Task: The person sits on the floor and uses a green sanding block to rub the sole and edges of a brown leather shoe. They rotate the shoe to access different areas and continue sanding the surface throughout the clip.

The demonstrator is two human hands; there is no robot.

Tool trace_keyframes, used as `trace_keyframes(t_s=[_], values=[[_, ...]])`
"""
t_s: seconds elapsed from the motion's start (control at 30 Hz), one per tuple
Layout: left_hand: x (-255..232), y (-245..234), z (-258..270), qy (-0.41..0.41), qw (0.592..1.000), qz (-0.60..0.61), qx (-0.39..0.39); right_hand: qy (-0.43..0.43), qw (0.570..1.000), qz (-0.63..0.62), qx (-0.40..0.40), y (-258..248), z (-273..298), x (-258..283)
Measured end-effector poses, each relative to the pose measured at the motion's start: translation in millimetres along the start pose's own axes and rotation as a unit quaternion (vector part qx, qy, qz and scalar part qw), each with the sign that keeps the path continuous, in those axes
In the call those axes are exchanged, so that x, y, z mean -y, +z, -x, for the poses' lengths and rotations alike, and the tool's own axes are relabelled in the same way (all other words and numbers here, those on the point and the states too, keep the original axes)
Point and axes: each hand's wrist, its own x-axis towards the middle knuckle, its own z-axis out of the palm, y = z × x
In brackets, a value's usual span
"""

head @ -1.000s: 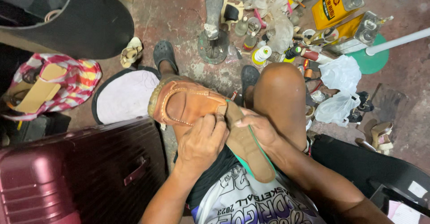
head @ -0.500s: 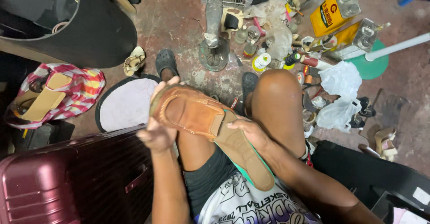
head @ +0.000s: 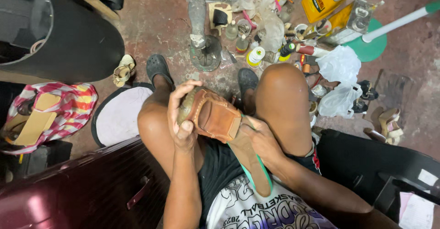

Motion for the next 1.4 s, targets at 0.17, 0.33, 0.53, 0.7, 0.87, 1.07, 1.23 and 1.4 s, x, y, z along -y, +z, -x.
trace_keyframes(t_s=[0.17,0.33,0.53,0.7,0.87,1.07,1.23,1.4], values=[[11,-8,9,0.022,0.991,-0.123,0.046,0.131,0.988,-0.078,0.022,-2,-24,-1],[20,-14,10,-0.041,0.990,0.136,0.011,0.207,0.899,-0.364,0.127,-11,-20,-30],[26,-17,4,-0.075,0.965,0.252,0.014,0.146,0.887,-0.394,0.193,-3,-18,-70],[23,-19,3,-0.059,0.962,0.266,-0.010,0.133,0.896,-0.373,0.202,-7,-24,-57],[28,-12,10,-0.046,0.954,0.290,-0.066,0.145,0.915,-0.335,0.170,-10,-9,3],[27,-14,16,-0.075,0.949,0.300,-0.059,0.136,0.948,-0.247,0.148,7,21,24],[24,-13,12,-0.091,0.952,0.291,-0.025,0.093,0.936,-0.271,0.204,13,-9,3],[26,-12,12,-0.080,0.958,0.273,-0.029,0.128,0.916,-0.329,0.190,10,-6,12]])
